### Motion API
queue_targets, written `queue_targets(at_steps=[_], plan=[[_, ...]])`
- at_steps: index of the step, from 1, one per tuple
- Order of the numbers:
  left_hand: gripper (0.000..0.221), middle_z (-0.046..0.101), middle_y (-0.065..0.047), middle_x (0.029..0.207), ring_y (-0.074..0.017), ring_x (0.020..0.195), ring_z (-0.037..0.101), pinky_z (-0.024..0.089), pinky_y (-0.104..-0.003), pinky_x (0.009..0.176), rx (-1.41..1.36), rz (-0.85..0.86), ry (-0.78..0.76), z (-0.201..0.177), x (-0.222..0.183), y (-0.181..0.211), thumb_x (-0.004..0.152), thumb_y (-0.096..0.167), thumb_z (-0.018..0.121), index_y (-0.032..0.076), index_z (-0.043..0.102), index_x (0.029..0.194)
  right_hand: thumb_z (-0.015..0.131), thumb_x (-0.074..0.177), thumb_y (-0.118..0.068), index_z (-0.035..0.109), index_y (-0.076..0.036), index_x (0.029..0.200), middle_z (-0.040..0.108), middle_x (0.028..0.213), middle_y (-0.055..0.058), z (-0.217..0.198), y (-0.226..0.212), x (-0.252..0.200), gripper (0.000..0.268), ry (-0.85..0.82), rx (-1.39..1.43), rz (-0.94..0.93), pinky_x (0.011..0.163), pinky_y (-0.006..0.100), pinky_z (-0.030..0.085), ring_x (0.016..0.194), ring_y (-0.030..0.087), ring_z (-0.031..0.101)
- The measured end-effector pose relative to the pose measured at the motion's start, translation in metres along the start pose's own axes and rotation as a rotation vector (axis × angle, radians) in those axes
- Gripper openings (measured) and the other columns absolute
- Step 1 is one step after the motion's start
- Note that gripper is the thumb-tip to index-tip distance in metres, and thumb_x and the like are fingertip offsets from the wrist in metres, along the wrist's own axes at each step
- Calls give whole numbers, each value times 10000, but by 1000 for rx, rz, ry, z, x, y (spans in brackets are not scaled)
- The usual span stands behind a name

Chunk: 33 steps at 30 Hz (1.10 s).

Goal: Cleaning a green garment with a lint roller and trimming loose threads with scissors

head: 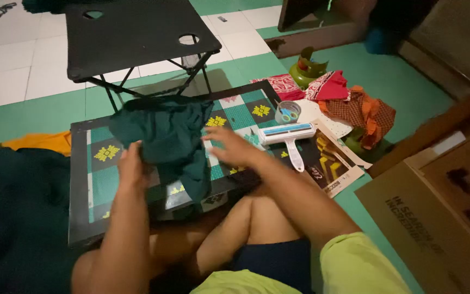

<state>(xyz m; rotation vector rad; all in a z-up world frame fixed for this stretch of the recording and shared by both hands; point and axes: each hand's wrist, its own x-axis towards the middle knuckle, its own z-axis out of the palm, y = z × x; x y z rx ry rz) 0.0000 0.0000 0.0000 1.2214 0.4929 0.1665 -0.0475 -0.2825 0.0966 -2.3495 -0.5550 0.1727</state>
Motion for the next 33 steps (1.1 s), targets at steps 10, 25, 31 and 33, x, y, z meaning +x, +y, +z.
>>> queue_targets(at_steps=[10, 25, 31, 33], plan=[[437, 723, -276, 1138, -493, 1199, 645, 588, -471, 867, 201, 415, -553, -56, -131, 1, 865, 71, 795, 11, 603, 1254, 703, 788, -91, 459, -4, 1530, 450, 1538, 299, 96, 0, -11, 786, -16, 476, -408, 1225, 608, 280, 1453, 491, 316], [192, 768, -138, 1028, -193, 1036, 667, 549, -416, 923, 243, 403, -459, -61, -141, 16, 946, 110, 711, 53, 762, 1122, 533, 1031, -318, 773, -215, 1025, 754, 1196, 118, 107, 75, -41, 262, -76, 1324, 248, 1148, 440, 333, 1218, 376, 618], [144, 593, -60, 766, -198, 729, 520, 459, -338, 730, 247, 682, -207, -75, -139, 97, 971, 75, 577, 82, 705, 906, 758, 881, -361, 785, -175, 989, 777, 988, 95, 59, 30, -1, 217, 535, 1314, 458, 868, 416, 567, 887, 237, 728], [161, 534, 19, 716, -73, 716, 471, 348, -236, 637, 246, 767, -217, -72, -148, 125, 997, 104, 584, 102, 675, 864, 774, 847, -331, 764, -115, 905, 763, 857, 107, 34, 14, 9, 224, 552, 1257, 383, 737, 428, 602, 762, 261, 751]])
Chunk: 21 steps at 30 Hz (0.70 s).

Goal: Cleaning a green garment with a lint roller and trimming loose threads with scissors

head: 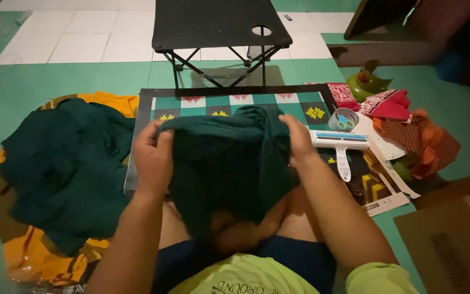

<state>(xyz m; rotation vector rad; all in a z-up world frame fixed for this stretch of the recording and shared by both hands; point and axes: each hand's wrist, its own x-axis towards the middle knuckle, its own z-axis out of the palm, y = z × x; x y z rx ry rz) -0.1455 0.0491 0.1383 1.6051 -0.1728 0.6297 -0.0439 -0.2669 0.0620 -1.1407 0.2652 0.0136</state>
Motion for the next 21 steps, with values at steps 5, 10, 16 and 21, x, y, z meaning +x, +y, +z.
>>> queue_targets(at_steps=[5, 10, 16, 21], plan=[[284, 514, 11, 628, -81, 605, 414, 358, -270, 561, 2, 36, -67, -6, 33, -20, 1049, 154, 574, 95, 690, 796, 629, 976, -50, 658, -73, 1002, 578, 1029, 67, 38, -35, -11, 46, -48, -664, -727, 884, 377, 436, 997, 225, 549], [317, 534, 49, 608, -90, 577, 486, 397, -252, 532, 98, -80, -132, 13, 38, -6, 1010, 181, 592, 144, 697, 714, 724, 947, -257, 673, -59, 1162, 622, 1212, 143, 63, -6, -46, 297, -374, -756, -1022, 1113, 491, 399, 1256, 377, 558], [264, 533, 66, 603, -30, 507, 498, 399, -203, 492, -118, -268, -203, 7, 42, -50, 985, 189, 586, 166, 699, 748, 771, 834, -194, 728, -224, 908, 733, 871, -7, 53, 63, -14, 90, -414, -1085, -786, 813, 429, 564, 910, 282, 724], [358, 437, 86, 609, -25, 560, 369, 297, -225, 551, -73, -291, -82, -9, 50, -53, 995, 241, 628, 208, 555, 646, 519, 993, -109, 645, -146, 1055, 593, 764, -69, 45, 56, -3, 145, -345, -450, -338, 583, 187, 438, 671, 55, 562]])
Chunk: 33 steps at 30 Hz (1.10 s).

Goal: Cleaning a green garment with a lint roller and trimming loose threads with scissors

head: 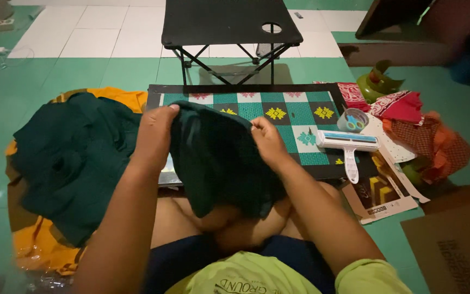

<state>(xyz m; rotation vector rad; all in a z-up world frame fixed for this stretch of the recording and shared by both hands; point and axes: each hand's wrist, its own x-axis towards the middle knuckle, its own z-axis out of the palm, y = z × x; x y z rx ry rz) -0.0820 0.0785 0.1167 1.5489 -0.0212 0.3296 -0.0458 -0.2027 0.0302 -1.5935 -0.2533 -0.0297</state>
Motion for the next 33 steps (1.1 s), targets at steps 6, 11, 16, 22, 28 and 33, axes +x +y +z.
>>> queue_targets(at_steps=[6, 11, 16, 22, 28, 33], plan=[[397, 424, 98, 599, -14, 554, 366, 263, -197, 527, 46, 2, 67, -19, -2, 21, 1025, 247, 643, 230, 518, 649, 579, 1051, -258, 665, -135, 1205, 664, 1162, 40, -24, -49, -10, 216, 88, 100, -2, 1049, 330, 435, 1132, 139, 585], [370, 448, 83, 593, -27, 546, 403, 322, -184, 517, 61, -20, 52, -34, 0, 15, 986, 267, 707, 205, 570, 647, 685, 965, -329, 682, -115, 1074, 682, 805, -6, -38, -93, -9, 241, -101, 115, -3, 717, 217, 486, 749, 70, 636], [382, 505, 10, 604, -98, 556, 470, 406, -230, 570, 31, -49, -4, -31, 4, 4, 1010, 332, 722, 139, 644, 691, 908, 730, -231, 721, -110, 1163, 718, 864, 35, -48, -83, 8, 488, -251, -438, -107, 765, 325, 512, 846, 150, 642], [380, 436, 44, 509, -94, 528, 407, 286, -277, 527, 473, 184, -49, -17, 21, -2, 924, 336, 799, 190, 604, 633, 628, 823, -64, 808, -172, 1013, 762, 1067, 46, -49, -35, 39, 283, 31, -576, -258, 976, 399, 527, 1076, 272, 709], [386, 745, -134, 1091, -352, 1029, 713, 493, -533, 867, 1329, 343, 73, 12, 3, -62, 926, 461, 743, 144, 742, 1147, 553, 855, -208, 815, -174, 1058, 761, 1056, 65, -28, 28, 24, 333, 101, -430, 54, 999, 401, 502, 1068, 241, 688], [562, 754, -261, 1028, -464, 1048, 722, 539, -585, 879, 989, -108, -260, 63, -21, -50, 985, 569, 576, 82, 691, 1240, 537, 863, -149, 782, -147, 997, 731, 958, 101, -18, 98, 25, 279, 90, -337, 110, 919, 399, 492, 975, 250, 667]])
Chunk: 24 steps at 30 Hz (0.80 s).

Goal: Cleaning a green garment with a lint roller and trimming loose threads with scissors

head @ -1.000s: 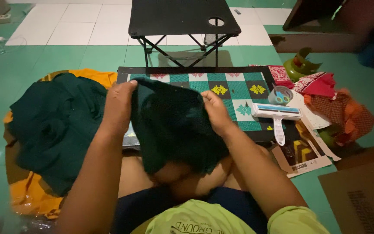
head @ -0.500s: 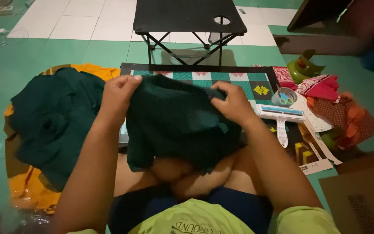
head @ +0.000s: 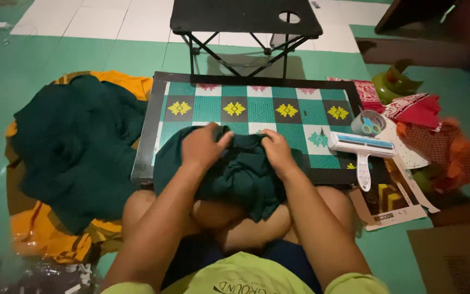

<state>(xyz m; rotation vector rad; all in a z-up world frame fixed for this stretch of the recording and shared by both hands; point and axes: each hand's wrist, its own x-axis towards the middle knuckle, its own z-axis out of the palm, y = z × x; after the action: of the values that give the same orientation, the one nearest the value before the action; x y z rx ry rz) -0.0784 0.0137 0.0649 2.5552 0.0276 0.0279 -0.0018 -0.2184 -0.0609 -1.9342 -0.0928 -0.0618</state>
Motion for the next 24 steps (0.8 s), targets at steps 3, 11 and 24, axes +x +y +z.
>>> queue_targets(at_steps=[3, 11, 24], plan=[[501, 770, -187, 1072, -427, 1086, 722, 555, -561, 896, 46, -58, -130, 53, 31, -29, 902, 545, 637, 161, 719, 1214, 554, 875, -136, 758, -152, 917, 675, 843, 13, 11, 20, -17, 208, 3, 51, -13, 834, 315, 487, 890, 167, 609], [306, 737, -144, 994, -401, 992, 734, 586, -532, 835, 25, -132, 94, 76, 20, -56, 931, 356, 615, 204, 684, 1187, 657, 889, -187, 711, -197, 851, 576, 710, 38, 0, 19, -23, 67, 43, -50, -46, 663, 325, 421, 728, 168, 547], [131, 769, -103, 920, -285, 807, 789, 657, -425, 698, -1993, -495, 10, 73, 13, -98, 901, 202, 682, 85, 731, 937, 585, 858, -8, 790, -136, 981, 686, 788, 10, -47, -26, -39, 271, 228, 138, -68, 669, 230, 483, 737, 107, 595]])
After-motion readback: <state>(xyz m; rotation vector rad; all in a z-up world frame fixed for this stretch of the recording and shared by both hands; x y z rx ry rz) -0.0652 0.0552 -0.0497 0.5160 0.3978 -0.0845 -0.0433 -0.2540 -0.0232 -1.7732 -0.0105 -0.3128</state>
